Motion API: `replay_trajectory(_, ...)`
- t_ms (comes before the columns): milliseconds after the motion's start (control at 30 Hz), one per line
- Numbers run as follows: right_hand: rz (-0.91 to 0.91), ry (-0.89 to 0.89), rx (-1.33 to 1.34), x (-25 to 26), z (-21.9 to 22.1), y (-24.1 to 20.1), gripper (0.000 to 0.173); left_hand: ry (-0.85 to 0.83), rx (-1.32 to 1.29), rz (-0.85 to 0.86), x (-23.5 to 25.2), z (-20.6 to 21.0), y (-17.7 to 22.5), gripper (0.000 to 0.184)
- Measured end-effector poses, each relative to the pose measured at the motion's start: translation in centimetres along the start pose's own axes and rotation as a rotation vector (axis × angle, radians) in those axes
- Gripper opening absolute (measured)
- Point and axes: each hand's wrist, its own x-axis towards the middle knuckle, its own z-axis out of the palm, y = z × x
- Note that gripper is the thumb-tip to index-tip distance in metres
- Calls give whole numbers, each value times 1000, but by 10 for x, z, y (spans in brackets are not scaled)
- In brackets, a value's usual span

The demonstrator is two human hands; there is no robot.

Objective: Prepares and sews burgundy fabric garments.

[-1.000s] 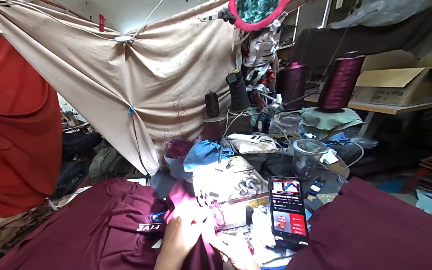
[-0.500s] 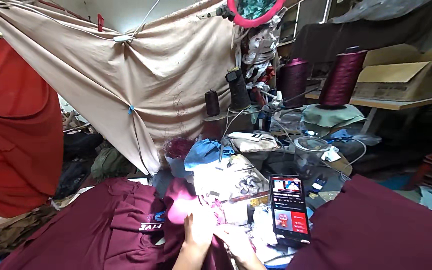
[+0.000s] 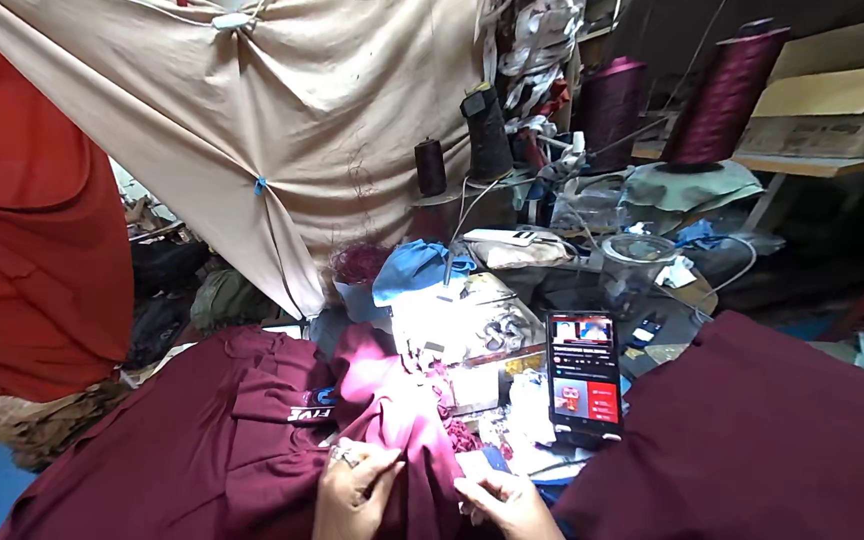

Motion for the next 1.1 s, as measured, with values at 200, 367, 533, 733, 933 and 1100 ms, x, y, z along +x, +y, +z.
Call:
replay_trajectory(200, 79, -36, 152, 7, 6, 1, 7, -22, 26, 170, -21, 42, 4, 17)
replay_trajectory(367, 121, -29, 176, 6, 6, -1, 7, 46, -46, 223, -28, 51, 4, 6)
replay_trajectory(533, 106, -39, 131, 3, 7, 1, 11, 56, -24, 250, -32, 56, 5, 6)
replay_trajectory(733, 124, -27, 107, -1, 7, -4, 5, 31, 26, 336, -33, 54, 6, 10)
replay_trajectory(933, -1, 15, 90, 2, 11, -3, 11, 107, 217, 344, -36, 62, 2, 38)
replay_trajectory(1100, -120, 83, -175, 2, 17, 10, 12, 35, 508, 244, -5, 66, -7, 41)
